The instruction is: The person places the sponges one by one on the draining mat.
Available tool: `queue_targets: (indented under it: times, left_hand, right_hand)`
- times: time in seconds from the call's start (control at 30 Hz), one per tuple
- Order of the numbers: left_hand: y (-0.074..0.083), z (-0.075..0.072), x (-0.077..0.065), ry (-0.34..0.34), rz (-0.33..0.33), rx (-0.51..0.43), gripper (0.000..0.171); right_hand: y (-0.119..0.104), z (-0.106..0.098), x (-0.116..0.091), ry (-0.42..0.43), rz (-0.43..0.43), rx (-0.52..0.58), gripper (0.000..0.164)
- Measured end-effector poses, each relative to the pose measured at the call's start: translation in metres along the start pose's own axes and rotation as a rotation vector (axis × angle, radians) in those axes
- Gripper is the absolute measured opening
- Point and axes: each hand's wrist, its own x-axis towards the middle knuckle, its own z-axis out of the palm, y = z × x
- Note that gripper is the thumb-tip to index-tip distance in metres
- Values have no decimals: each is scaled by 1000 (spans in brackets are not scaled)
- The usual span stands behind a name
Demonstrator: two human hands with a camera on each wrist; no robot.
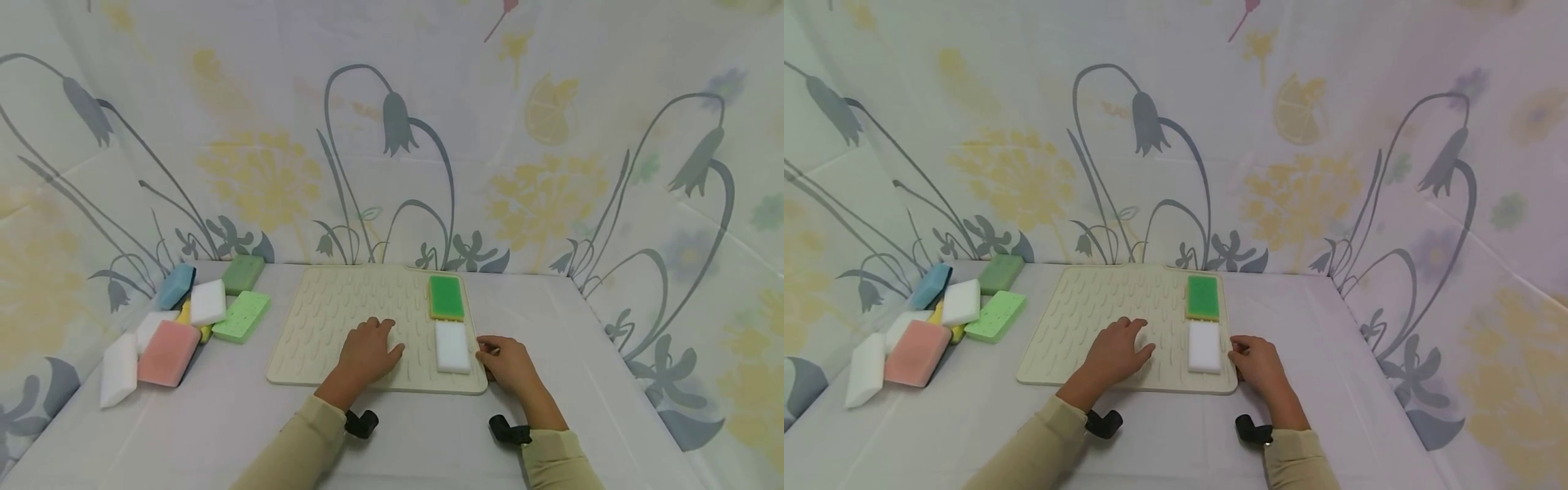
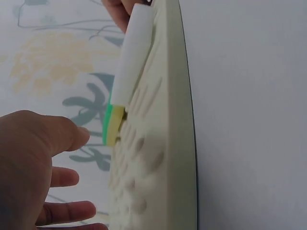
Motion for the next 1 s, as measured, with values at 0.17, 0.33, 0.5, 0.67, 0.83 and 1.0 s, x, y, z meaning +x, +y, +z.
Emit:
queue_targets:
  times: [0.17, 0.33, 0.5, 0.67, 0.83, 1.0]
  left_hand:
    - [-17, -4, -2, 29, -19, 12, 49]
    - [-35, -8, -3, 65, -34, 16, 48]
    - [-51, -15, -6, 82, -61, 38, 49]
    - [-67, -21, -9, 96, -94, 47, 49]
    - [-81, -26, -8, 105, -115, 68, 50]
    - [-92, -33, -8, 124, -120, 85, 50]
  right_hand:
    - [-1, 0, 0, -11, 12, 8, 39]
    - [0, 0, 1, -7, 7, -5, 39]
    - [1, 1, 1, 0, 0, -30, 38]
    - [2, 2, 1, -6, 3, -29, 39]
    - [1, 2, 1, -4, -8, -39, 39]
    - [1, 1, 2, -8, -11, -25, 40]
